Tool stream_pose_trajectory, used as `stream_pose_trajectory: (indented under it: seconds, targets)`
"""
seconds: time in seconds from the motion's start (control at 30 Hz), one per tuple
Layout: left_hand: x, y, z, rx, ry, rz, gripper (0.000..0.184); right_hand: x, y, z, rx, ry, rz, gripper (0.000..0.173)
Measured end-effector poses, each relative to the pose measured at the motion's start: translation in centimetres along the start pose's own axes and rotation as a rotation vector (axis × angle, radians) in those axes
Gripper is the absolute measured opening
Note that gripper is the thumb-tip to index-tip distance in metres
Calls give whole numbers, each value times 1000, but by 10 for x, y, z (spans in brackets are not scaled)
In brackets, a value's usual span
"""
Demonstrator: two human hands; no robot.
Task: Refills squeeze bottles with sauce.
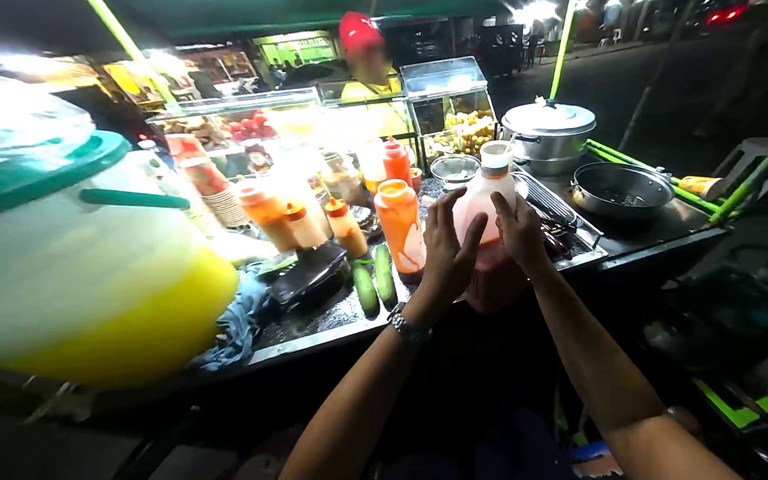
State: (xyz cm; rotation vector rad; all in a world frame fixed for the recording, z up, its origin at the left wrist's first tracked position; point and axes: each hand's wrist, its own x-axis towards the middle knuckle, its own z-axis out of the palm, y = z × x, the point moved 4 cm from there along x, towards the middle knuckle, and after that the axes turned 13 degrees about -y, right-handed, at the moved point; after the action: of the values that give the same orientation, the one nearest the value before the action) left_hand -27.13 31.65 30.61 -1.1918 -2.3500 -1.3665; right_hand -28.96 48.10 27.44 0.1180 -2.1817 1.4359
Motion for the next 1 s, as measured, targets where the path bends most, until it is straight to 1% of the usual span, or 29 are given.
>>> stream_pose_trajectory:
  seconds: [0.07, 0.13, 0.2, 0.33, 0.43, 0.5, 0.6, 0.67, 0.7, 0.73, 0.8, 0.83, 0.9, 0.93, 1.0]
  targets:
    - [2, -1, 15, -14, 5, 29, 57, 1, -2, -2, -9, 29, -13, 44]
    - [-5, -14, 28, -39, 25, 32, 60, 5, 0, -2, -30, 39, -15, 44]
    - [-18, -37, 29, -65, 55, -48, 65, 10, 3, -1, -57, 48, -8, 44]
    - [-39, -92, -6, -64, 245, -337, 80, 24, 10, 5, -95, 89, -33, 46]
    - [-37, -117, -30, -19, 374, -418, 93, 34, 14, 9, -107, 129, -40, 48]
    - [-27, -128, -38, 9, 375, -428, 104, 43, 17, 12, -116, 173, -54, 48]
    - [-1, -160, -38, -63, 377, -380, 129, 52, 27, 21, -113, 217, -51, 47]
    - [8, -177, -34, -120, 361, -379, 137, 54, 27, 27, -116, 236, -66, 45]
    - [9, -181, -33, -128, 355, -371, 137, 51, 25, 28, -145, 231, -80, 47]
    - [9, -185, -33, -143, 358, -350, 136, 46, 22, 29, -186, 227, -114, 52]
    - [11, -190, -36, -174, 375, -290, 132, 42, 14, 32, -271, 279, -231, 59]
    - [10, -192, -36, -187, 383, -268, 130, 43, 13, 34, -284, 285, -243, 61]
    - [9, -200, -36, -188, 393, -244, 124, 48, 17, 35, -203, 278, -193, 58]
    - [9, -205, -37, -179, 403, -239, 121, 51, 19, 33, -122, 278, -147, 53]
    - [12, -212, -42, -140, 415, -259, 117, 55, 24, 31, 43, 218, -36, 44]
